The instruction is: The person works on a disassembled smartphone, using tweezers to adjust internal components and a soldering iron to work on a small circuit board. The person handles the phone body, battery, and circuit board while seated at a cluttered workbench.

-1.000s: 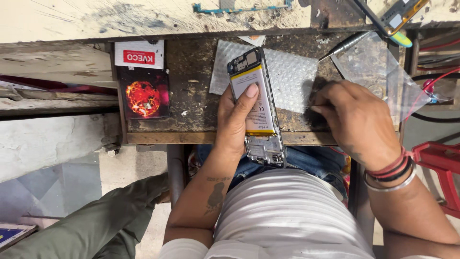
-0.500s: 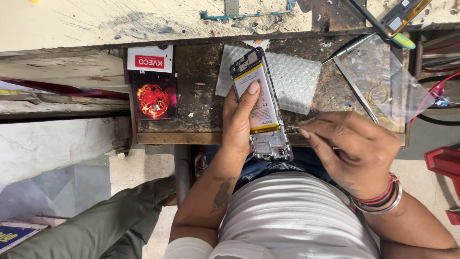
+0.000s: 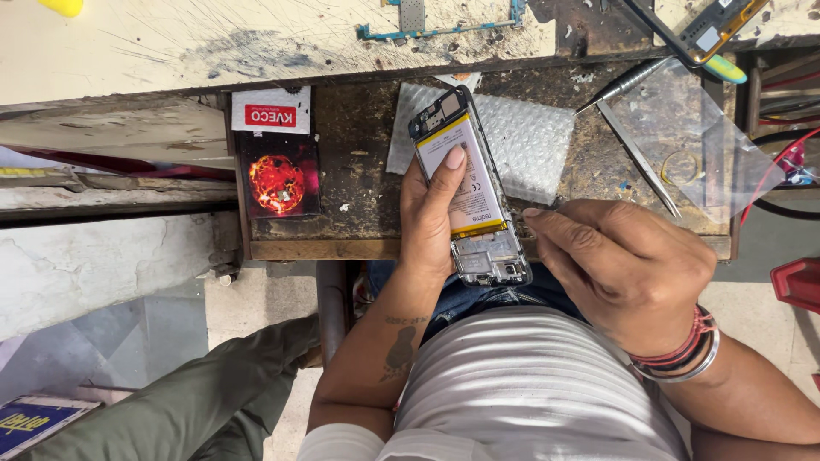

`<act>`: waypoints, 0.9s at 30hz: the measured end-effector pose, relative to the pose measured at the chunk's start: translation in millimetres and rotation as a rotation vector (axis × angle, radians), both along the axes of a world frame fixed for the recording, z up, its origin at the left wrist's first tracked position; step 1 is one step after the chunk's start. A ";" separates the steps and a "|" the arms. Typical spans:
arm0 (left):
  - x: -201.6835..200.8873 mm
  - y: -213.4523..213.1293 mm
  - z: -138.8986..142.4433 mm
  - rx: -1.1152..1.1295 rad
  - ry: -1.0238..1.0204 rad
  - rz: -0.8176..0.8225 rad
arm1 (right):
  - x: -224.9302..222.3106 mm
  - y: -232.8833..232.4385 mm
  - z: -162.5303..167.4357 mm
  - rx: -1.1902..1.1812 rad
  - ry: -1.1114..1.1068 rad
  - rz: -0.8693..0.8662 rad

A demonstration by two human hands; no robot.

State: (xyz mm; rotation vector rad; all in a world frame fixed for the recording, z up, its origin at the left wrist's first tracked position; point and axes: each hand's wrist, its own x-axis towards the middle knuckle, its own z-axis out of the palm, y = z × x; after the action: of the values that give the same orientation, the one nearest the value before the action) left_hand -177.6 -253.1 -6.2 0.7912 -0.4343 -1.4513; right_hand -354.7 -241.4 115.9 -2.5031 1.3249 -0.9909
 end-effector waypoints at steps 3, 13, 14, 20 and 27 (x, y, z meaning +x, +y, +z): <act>-1.0 0.9 -0.5 0.012 -0.011 0.007 | 1.5 0.7 2.6 0.001 0.004 0.002; -3.4 2.6 1.8 0.021 -0.036 0.048 | 3.5 2.3 10.3 0.019 0.055 -0.017; -3.6 3.2 1.7 0.020 -0.041 0.048 | 3.2 2.9 10.3 0.027 0.051 -0.020; -5.6 3.2 -1.2 -0.008 -0.044 0.058 | -3.0 4.2 3.2 0.115 0.019 -0.034; -3.9 4.1 -2.7 -0.001 -0.057 0.053 | -6.2 5.1 -4.6 0.248 -0.080 -0.057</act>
State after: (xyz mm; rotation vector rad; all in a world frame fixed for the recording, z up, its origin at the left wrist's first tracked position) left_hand -181.5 -249.0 -8.9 0.8385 -0.4539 -1.3824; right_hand -360.9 -236.3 111.2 -2.2323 1.4068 -0.8680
